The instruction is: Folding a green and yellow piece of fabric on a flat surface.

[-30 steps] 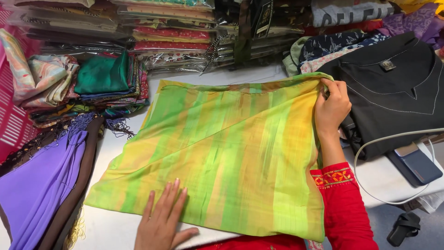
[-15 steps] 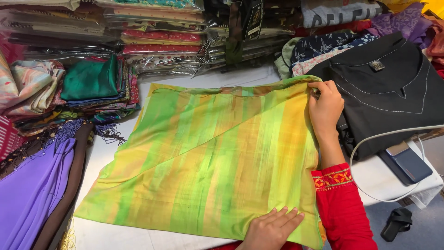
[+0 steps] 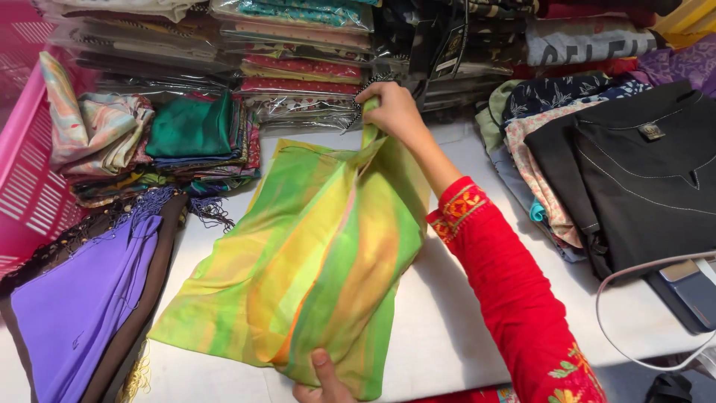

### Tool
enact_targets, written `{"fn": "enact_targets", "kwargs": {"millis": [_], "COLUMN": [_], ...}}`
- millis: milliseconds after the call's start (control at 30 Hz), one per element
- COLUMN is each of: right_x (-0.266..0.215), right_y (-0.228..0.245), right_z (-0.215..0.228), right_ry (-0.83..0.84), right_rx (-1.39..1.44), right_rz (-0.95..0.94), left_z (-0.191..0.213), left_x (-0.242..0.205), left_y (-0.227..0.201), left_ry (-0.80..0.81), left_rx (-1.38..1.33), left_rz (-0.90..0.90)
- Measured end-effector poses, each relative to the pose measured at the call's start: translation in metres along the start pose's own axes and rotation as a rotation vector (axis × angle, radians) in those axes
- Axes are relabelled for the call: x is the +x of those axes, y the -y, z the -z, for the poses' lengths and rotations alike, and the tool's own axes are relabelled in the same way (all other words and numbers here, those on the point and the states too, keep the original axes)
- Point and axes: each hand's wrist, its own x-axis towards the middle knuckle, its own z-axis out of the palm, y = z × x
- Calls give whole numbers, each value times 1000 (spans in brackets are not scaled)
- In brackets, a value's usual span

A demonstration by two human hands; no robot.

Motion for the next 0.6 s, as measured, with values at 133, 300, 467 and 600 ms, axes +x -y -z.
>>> {"fn": "enact_targets", "kwargs": {"millis": [133, 300, 467, 600], "right_x": [38, 15, -28, -71], "right_y": [26, 86, 65, 33], "right_z": [-112, -139, -121, -101], "right_ry": [-105, 208, 248, 397], "right_rx": [171, 500, 312, -174], "right_rz": [89, -198, 321, 492], "left_z": [-34, 37, 35, 39], "left_x": [54, 95, 100, 91], "left_y": [-93, -54, -76, -84], "left_ry": [-306, -141, -3, 245], "left_rx": [-46, 154, 644, 1110], "left_rz": [220, -144, -626, -898]}}
